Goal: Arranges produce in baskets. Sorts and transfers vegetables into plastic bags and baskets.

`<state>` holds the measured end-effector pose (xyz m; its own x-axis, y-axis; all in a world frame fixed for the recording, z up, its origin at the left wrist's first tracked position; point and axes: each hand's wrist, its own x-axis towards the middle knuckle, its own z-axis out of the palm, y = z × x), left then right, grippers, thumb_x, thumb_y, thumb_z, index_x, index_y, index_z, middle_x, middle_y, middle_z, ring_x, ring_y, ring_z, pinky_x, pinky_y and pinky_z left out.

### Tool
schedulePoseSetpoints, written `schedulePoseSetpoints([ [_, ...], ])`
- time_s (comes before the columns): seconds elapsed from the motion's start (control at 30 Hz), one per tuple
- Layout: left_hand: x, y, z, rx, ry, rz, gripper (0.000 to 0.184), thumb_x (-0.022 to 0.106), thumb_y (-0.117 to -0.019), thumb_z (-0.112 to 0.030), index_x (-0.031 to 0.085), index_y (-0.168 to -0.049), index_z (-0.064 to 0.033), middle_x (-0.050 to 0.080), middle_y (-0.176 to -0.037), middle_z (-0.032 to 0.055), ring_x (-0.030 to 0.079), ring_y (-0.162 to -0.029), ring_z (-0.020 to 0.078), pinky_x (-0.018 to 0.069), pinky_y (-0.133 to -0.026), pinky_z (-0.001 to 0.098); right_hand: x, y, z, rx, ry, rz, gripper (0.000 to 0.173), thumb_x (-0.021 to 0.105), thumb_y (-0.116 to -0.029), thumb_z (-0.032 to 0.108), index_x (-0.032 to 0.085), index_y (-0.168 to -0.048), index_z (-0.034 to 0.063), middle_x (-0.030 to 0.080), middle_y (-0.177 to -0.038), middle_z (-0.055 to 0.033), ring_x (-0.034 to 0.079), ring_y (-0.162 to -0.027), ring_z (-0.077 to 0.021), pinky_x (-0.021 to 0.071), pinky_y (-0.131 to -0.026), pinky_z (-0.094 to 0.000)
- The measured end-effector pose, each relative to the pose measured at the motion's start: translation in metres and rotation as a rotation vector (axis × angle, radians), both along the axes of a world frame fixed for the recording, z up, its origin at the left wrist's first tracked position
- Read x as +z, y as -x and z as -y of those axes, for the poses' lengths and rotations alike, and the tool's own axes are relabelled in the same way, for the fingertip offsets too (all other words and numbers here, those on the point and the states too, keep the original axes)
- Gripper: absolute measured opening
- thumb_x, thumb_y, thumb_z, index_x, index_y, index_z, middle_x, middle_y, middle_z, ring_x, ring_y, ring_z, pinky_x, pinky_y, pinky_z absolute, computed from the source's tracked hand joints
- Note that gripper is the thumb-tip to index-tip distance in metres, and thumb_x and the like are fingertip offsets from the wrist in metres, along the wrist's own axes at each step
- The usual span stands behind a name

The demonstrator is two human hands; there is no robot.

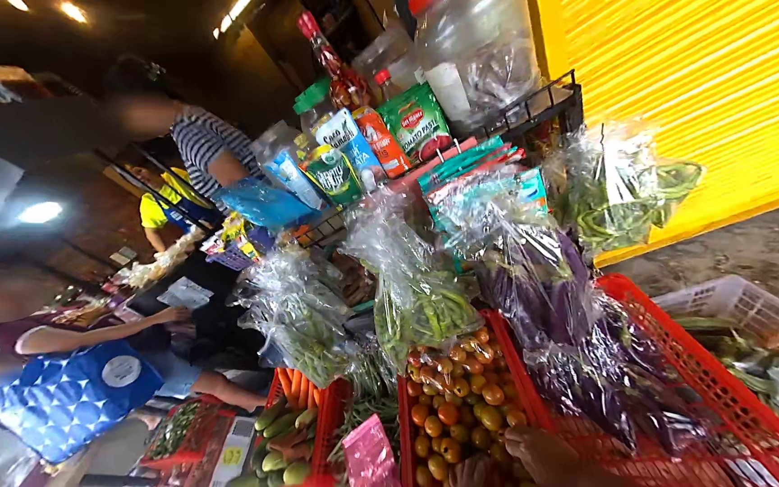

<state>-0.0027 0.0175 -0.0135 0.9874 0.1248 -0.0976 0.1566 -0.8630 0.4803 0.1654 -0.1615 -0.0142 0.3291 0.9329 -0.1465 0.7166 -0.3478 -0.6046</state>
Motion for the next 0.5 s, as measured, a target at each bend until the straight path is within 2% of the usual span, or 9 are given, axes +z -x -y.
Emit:
schedulePoseSetpoints([
  [0.17, -0.006, -0.006, -0.002, 0.070, -0.020, -0.119, 0.043, 0.060, -0.0991, -0.033, 0.063, -0.140, -0.0196, 0.059, -0.145, 0.0062, 0.048, -0.140, 0.0305, 0.0319, -0.117, 0.0619, 0.029, -0.003, -0.001, 0.009, 0.115, -0.061, 0.029, 0.052, -0.0997, 0.007, 0.066, -0.123, 0.0008, 0.061, -0.134, -0.0184, 0.056, -0.129, -0.0377, 0.0459, -0.108, -0.0555],
  [0.27, 0.020, -0.013, 0.006, 0.067, -0.007, -0.226, 0.045, 0.056, -0.1015, -0.032, 0.059, -0.144, -0.0175, 0.055, -0.149, 0.0088, 0.044, -0.143, 0.0332, 0.0261, -0.119, 0.0634, 0.035, -0.009, -0.003, 0.025, 0.121, -0.065, 0.031, 0.051, -0.0990, 0.004, 0.064, -0.126, -0.0013, 0.060, -0.136, -0.0201, 0.055, -0.130, -0.0392, 0.0443, -0.109, -0.0559],
  [0.37, 0.022, -0.015, 0.003, 0.045, 0.014, -0.253, 0.045, 0.054, -0.1029, -0.033, 0.058, -0.145, -0.0187, 0.054, -0.150, 0.0095, 0.044, -0.143, 0.0344, 0.0263, -0.119, 0.0646, 0.012, -0.004, 0.000, 0.007, 0.023, 0.012, 0.024, 0.058, -0.0959, 0.003, 0.072, -0.115, 0.0020, 0.066, -0.126, -0.0157, 0.061, -0.122, -0.0333, 0.0489, -0.107, -0.0502],
  [0.43, 0.012, -0.012, 0.001, 0.043, 0.006, -0.227, 0.044, 0.055, -0.1027, -0.034, 0.058, -0.145, -0.0210, 0.055, -0.149, 0.0087, 0.047, -0.140, 0.0340, 0.0291, -0.116, 0.0656, 0.011, -0.005, 0.001, 0.002, -0.030, 0.005, 0.023, 0.059, -0.0937, 0.001, 0.073, -0.112, 0.0019, 0.067, -0.126, -0.0145, 0.060, -0.124, -0.0318, 0.0470, -0.110, -0.0482],
  [0.5, 0.009, -0.011, 0.001, 0.036, -0.002, -0.192, 0.044, 0.059, -0.1014, -0.033, 0.058, -0.144, -0.0211, 0.056, -0.148, 0.0094, 0.049, -0.138, 0.0347, 0.0318, -0.113, 0.0674, 0.004, -0.005, 0.002, -0.010, -0.106, 0.041, 0.019, 0.060, -0.0918, -0.001, 0.073, -0.106, 0.0011, 0.068, -0.122, -0.0146, 0.062, -0.121, -0.0321, 0.0486, -0.108, -0.0470],
])
